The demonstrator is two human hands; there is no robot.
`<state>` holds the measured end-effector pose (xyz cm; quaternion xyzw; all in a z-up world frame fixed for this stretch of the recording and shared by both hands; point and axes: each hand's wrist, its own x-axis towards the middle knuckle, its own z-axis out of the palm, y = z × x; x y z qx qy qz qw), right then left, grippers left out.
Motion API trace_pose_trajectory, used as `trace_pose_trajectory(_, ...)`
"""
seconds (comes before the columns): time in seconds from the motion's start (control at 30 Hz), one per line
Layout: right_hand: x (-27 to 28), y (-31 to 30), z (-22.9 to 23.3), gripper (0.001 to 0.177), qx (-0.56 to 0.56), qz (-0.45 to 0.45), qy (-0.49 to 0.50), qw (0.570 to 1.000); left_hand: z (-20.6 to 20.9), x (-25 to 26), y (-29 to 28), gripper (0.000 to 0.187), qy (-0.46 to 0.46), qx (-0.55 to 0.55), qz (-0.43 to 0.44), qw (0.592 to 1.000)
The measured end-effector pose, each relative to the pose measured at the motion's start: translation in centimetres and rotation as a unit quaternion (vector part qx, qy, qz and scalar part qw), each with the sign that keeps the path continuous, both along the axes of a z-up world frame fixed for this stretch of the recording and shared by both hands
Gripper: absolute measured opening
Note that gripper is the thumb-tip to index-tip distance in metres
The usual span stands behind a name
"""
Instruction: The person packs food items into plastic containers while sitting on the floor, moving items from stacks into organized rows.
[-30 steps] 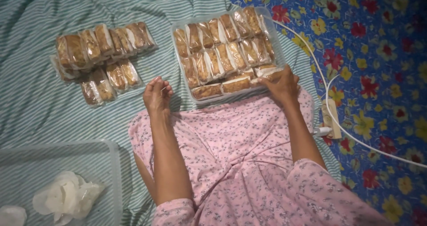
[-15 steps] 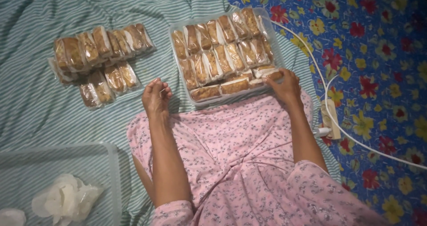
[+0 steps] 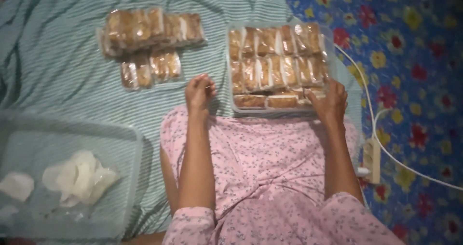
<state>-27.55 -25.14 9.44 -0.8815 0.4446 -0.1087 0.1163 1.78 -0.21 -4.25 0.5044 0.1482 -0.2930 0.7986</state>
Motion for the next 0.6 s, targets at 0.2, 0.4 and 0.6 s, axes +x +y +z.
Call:
trace_pose_trajectory(0.2,11.5,4.2,2.5,0.064,-0.070,0.275,-0.156,0.946,1.6,-0.3,-0.2,0.029,0.014,-0.016,0.010,1.000)
trace_pose_trajectory(0.4,23.3,6.5,1.3,0.069,-0.037,0.417,-0.126,0.899,1.0,-0.5,-0.5,0.028,0.028,-0.031,0.000,0.999)
trace_pose_trajectory(0.6,32.1,5.4,-5.7,0.093,-0.004,0.446,0.011,0.895,3.1,-0.8,-0.1,0.027,0.048,-0.036,0.007,0.998)
